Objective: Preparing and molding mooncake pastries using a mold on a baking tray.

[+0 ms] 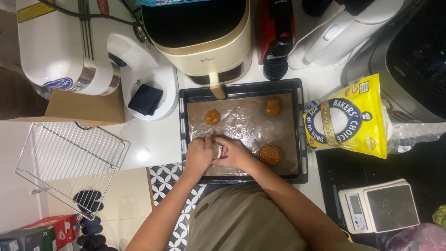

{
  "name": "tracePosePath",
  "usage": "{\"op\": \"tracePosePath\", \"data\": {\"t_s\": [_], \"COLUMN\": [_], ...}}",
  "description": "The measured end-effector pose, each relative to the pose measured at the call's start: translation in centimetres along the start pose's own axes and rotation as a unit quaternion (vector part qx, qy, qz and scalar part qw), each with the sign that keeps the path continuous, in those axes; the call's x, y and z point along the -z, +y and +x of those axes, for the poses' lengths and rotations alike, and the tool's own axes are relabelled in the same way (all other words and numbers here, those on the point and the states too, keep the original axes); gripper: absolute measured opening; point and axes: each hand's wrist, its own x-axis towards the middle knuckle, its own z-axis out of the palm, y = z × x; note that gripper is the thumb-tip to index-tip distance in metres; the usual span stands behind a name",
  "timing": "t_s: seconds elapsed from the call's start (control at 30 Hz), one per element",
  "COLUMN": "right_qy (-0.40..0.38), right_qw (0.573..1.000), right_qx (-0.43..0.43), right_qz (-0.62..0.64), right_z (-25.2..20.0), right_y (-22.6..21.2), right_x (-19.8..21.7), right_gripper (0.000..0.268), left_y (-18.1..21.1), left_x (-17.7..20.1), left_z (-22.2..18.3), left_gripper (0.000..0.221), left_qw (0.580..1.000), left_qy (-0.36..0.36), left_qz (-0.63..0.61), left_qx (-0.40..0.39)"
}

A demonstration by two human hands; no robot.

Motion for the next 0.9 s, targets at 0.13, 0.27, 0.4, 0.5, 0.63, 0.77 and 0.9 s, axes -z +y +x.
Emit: {"op": "tracePosePath", "data": {"t_s": [0.13, 0.27, 0.4, 0.5, 0.63, 0.77, 0.9], "right_qy": [-0.005, -0.034, -0.016, -0.025, -0.004, -0.017, -0.021], "right_qw": [1.000, 0.997, 0.999, 0.999, 1.000, 0.998, 0.999], "right_qx": [0.015, -0.071, -0.028, -0.049, 0.002, -0.038, -0.029], "right_qz": [-0.001, 0.000, 0.014, -0.004, 0.002, -0.050, -0.012], "right_z": [0.0, 0.0, 0.0, 0.0, -0.1, 0.1, -0.1], "right_y": [0.0, -2.0, -0.5, -0.6, 0.0, 0.9, -1.2], "right_x": [0.1, 0.7, 0.2, 0.2, 0.1, -0.5, 0.5], "right_gripper": [0.088, 0.088, 0.087, 0.088, 0.088, 0.099, 0.090], "left_y": [0.2, 0.6, 0.1, -0.1, -0.4, 2.6, 2.6], "left_x": [0.1, 0.2, 0.0, -0.1, -0.2, 2.2, 2.3], "left_z": [-0.1, 0.0, 0.0, 0.1, 0.2, 0.4, 1.1], "left_gripper": [0.046, 0.045, 0.045, 0.044, 0.046, 0.057, 0.069], "left_qw": [1.000, 1.000, 1.000, 1.000, 1.000, 0.996, 0.983], "left_qy": [-0.002, -0.007, -0.006, -0.006, -0.010, -0.071, -0.131], "left_qz": [0.002, 0.006, 0.009, 0.007, 0.020, 0.003, -0.018], "left_qx": [0.002, 0.007, 0.007, 0.002, -0.019, 0.056, 0.130]}}
